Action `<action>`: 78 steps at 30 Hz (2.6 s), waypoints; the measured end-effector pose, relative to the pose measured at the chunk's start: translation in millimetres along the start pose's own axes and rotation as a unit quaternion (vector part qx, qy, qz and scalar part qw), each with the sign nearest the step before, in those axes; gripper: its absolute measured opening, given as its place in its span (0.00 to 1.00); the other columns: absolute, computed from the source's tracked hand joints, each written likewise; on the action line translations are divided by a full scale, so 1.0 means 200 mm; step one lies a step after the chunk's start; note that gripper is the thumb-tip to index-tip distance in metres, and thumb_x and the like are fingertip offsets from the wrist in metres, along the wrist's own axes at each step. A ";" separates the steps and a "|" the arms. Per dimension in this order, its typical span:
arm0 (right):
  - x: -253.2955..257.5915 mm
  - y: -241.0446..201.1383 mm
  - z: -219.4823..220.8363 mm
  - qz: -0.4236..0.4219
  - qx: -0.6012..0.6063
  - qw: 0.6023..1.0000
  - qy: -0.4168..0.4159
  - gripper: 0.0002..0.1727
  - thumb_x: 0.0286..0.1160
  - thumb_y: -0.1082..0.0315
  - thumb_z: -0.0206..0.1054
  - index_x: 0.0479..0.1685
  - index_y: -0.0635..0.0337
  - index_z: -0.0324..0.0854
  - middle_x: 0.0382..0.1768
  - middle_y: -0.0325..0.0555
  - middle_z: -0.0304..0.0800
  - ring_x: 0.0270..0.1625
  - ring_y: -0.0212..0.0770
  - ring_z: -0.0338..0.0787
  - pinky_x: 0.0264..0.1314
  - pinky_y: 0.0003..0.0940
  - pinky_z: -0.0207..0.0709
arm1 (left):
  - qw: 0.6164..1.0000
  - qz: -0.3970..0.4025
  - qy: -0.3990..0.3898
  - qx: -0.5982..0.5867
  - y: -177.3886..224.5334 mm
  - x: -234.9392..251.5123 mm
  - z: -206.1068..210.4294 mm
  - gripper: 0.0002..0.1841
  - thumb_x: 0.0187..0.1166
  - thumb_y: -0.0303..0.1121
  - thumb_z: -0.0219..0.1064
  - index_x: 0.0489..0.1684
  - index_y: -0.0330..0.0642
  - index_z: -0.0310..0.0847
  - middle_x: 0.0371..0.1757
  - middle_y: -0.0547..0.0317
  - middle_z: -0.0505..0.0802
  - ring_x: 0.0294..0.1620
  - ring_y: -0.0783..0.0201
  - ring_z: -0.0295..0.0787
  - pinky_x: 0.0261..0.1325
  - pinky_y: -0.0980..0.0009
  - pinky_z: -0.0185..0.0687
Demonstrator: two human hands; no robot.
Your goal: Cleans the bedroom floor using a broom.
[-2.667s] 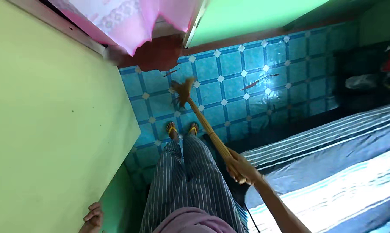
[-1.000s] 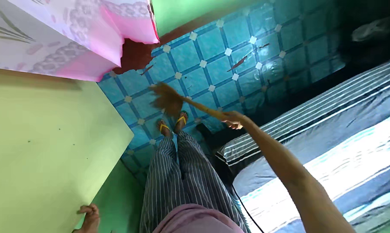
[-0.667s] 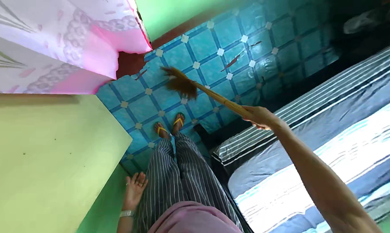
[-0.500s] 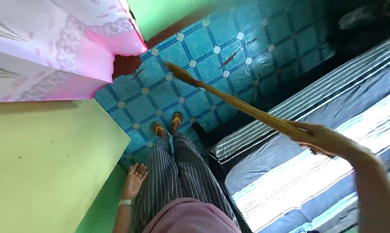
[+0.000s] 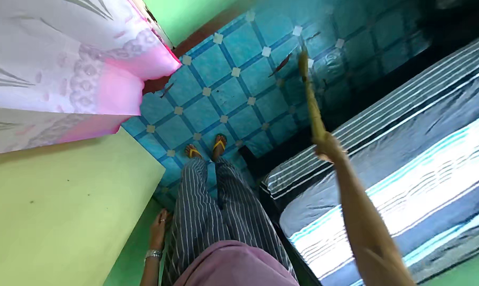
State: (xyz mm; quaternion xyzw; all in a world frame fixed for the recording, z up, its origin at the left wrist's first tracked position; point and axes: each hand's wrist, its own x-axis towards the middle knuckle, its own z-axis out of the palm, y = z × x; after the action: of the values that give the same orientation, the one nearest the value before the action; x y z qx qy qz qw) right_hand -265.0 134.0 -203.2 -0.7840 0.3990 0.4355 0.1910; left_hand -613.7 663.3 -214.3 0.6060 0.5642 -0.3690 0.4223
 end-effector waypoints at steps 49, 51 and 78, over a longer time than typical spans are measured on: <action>-0.25 -0.48 0.44 -0.146 -0.429 0.891 -0.029 0.44 0.84 0.70 0.61 0.97 0.32 0.44 0.57 0.71 0.85 0.52 0.73 0.89 0.48 0.66 0.81 | 0.996 0.047 -0.082 -0.001 0.78 0.44 -0.14 0.23 0.96 0.37 0.46 0.84 0.36 0.66 0.70 0.39 0.86 0.64 0.51 0.89 0.63 0.54 0.85; -0.29 -0.34 0.28 -0.135 -0.418 0.898 -0.011 0.41 0.87 0.63 0.60 0.96 0.26 0.45 0.61 0.69 0.85 0.55 0.73 0.88 0.52 0.69 0.79 | 0.996 0.042 -0.080 0.002 0.76 0.47 -0.13 0.23 0.96 0.36 0.46 0.84 0.37 0.67 0.70 0.39 0.86 0.64 0.51 0.89 0.63 0.54 0.84; -0.78 0.06 1.13 0.013 0.283 0.940 -0.190 0.34 0.92 0.52 0.53 0.94 0.48 0.51 0.29 0.47 0.82 0.18 0.38 0.78 0.21 0.36 0.77 | 0.996 0.020 -0.081 0.026 0.76 0.49 -0.11 0.23 0.96 0.38 0.47 0.84 0.37 0.66 0.71 0.40 0.87 0.67 0.50 0.87 0.65 0.51 0.82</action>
State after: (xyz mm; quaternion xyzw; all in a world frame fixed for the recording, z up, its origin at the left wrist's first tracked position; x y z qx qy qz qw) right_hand -441.2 344.1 -196.6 -0.5948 0.4720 0.4481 0.4718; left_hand -453.6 719.9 -281.7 0.5960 0.5064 -0.4231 0.4576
